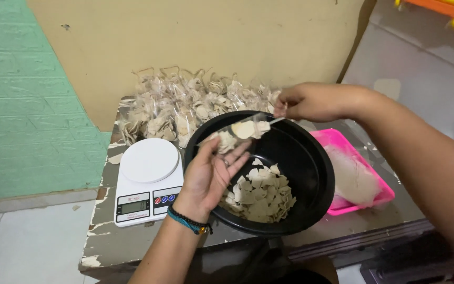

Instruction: The person fills small plastic bags with snack pieces from a bowl using a spoon and then weighs each bag on a digital scale.

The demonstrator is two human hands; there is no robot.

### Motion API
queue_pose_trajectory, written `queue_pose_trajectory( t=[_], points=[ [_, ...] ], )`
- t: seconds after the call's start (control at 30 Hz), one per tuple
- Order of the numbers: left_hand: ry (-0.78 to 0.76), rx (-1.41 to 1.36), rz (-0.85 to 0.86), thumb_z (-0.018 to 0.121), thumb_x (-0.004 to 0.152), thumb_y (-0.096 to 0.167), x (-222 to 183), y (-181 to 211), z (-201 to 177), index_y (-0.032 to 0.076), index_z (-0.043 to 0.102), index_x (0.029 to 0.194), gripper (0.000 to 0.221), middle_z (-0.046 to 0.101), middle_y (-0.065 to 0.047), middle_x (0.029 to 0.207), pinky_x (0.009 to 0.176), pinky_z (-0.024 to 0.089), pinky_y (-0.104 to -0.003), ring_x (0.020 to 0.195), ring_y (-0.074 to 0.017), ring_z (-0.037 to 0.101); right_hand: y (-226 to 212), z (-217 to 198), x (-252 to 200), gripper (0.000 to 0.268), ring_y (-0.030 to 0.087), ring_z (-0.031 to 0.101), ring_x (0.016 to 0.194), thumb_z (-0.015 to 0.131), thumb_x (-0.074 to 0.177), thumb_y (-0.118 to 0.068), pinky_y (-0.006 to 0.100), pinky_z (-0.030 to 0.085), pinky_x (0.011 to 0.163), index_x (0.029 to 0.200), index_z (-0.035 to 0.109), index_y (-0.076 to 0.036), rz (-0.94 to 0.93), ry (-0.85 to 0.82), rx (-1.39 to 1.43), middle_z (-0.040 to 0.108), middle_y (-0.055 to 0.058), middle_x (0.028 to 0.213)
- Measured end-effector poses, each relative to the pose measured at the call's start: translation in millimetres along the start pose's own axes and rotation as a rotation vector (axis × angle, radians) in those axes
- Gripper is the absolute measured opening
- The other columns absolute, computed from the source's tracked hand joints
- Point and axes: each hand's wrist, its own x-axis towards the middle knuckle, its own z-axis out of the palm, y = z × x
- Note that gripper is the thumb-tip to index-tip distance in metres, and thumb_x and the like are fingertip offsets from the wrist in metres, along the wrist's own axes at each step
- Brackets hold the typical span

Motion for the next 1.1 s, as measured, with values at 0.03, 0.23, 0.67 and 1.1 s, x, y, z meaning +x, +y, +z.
queue_pose_trajectory(
  t=[0.03, 0.23, 0.67, 1.1],
  points=[
    [0.0, 0.0, 0.002, 0.05, 0.1, 0.019, 0, -1, -2, 0.01, 0.037, 0.133, 0.036, 0.045, -0.03, 0.149, 0.109, 0.043, -0.06, 0.133, -0.0489, 0.054, -7, 3, -1, 0.026, 0.026, 0.07, 0.088, 0.06, 0.094, -0.023, 0.039, 0.052, 0.083, 0.11, 0.075, -0.008, -0.002, 0.001, -0.001, 0.074, 0.009, 0.088],
    [-0.218, 0.321, -0.083, 0.056, 0.093, -0.004, -33, 12, 19, -0.001, 0.032, 0.131, 0.045, 0.048, -0.039, 0.145, 0.104, 0.049, -0.053, 0.129, -0.0497, 0.055, -48, -2, -28, 0.042, 0.038, 0.072, 0.106, 0.051, 0.096, -0.024, 0.049, 0.055, 0.09, 0.136, 0.062, -0.023, -0.016, 0.082, -0.362, 0.077, 0.015, 0.106],
    [-0.077, 0.602, -0.013, 0.072, 0.075, 0.033, -35, 14, 32, 0.002, 0.058, 0.133, 0.068, 0.072, -0.017, 0.124, 0.102, 0.055, -0.038, 0.116, -0.0263, 0.067, -95, -22, -85, 0.043, 0.027, 0.07, 0.092, 0.041, 0.099, -0.029, 0.043, 0.051, 0.081, 0.14, 0.055, -0.034, 0.153, 0.001, -0.49, 0.077, 0.004, 0.108],
    [-0.425, 0.163, -0.144, 0.047, 0.106, 0.031, -26, 14, 4, -0.008, 0.046, 0.147, 0.057, 0.057, -0.034, 0.14, 0.082, 0.065, -0.043, 0.113, -0.0443, 0.067, -64, 19, -90, 0.021, 0.023, 0.071, 0.075, 0.049, 0.103, -0.02, 0.043, 0.062, 0.058, 0.101, 0.069, -0.017, -0.258, 0.422, -0.619, 0.073, -0.002, 0.088]
  ],
)
